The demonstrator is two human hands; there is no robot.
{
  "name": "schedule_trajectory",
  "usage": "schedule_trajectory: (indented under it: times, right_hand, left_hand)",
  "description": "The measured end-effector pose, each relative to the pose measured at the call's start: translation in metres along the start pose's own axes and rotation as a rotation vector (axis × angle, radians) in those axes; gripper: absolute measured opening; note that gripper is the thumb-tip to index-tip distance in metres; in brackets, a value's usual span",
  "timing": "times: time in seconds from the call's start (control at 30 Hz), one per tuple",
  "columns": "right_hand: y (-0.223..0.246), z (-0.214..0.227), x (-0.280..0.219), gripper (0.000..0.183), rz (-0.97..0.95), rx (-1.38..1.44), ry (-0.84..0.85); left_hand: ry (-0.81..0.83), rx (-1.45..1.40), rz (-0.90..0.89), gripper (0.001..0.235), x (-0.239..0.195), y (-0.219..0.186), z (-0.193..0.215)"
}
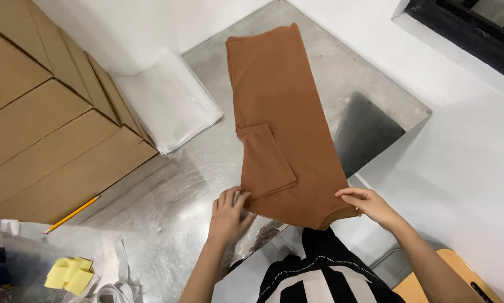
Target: The person folds a stack of plastic bags and places them on a metal table. They then retrieve a brown t-shirt from a clothing rack, fold it neatly, and place it on the table. The person repeats this process with a second brown t-shirt and an orange t-shirt, stacking the folded garments together.
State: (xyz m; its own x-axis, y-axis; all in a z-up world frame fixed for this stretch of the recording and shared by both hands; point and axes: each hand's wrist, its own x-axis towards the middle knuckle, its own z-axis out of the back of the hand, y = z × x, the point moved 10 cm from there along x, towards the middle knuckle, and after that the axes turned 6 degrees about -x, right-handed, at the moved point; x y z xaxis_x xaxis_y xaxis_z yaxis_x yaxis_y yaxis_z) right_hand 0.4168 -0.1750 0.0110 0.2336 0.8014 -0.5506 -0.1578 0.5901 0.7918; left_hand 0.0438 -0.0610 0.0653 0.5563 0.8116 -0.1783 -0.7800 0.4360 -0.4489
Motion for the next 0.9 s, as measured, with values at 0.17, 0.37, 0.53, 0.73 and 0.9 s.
schedule_trajectory:
  times: [0.17,0.37,0.53,0.73,0.9]
  right_hand:
    - [0.011,-0.006,-0.003,0.032,0.023,-0.006,0.081]
    - [0.037,-0.002,-0.007,0.031,-0.022,0.006,0.122]
    - [0.021,0.026,0.060,0.028,0.027,0.138,0.108]
    - [0.161,0.031,0.073,0.038,0.192,0.556,0.050]
    - [0.179,0.024,0.083,0.081,0.281,0.020,-0.121]
  left_hand:
    - [-0.121,0.261,-0.382,0.045,0.008,-0.006,-0.025]
    - [-0.258,0.404,-0.633,0.019,0.021,0.004,-0.043]
    - [-0.024,0.092,-0.389,0.017,0.076,0.013,0.014]
    - [-0.290,-0.286,-0.068,0.021,0.157,0.038,0.107]
    - [-0.516,-0.661,0.338,0.068,0.144,0.064,0.090]
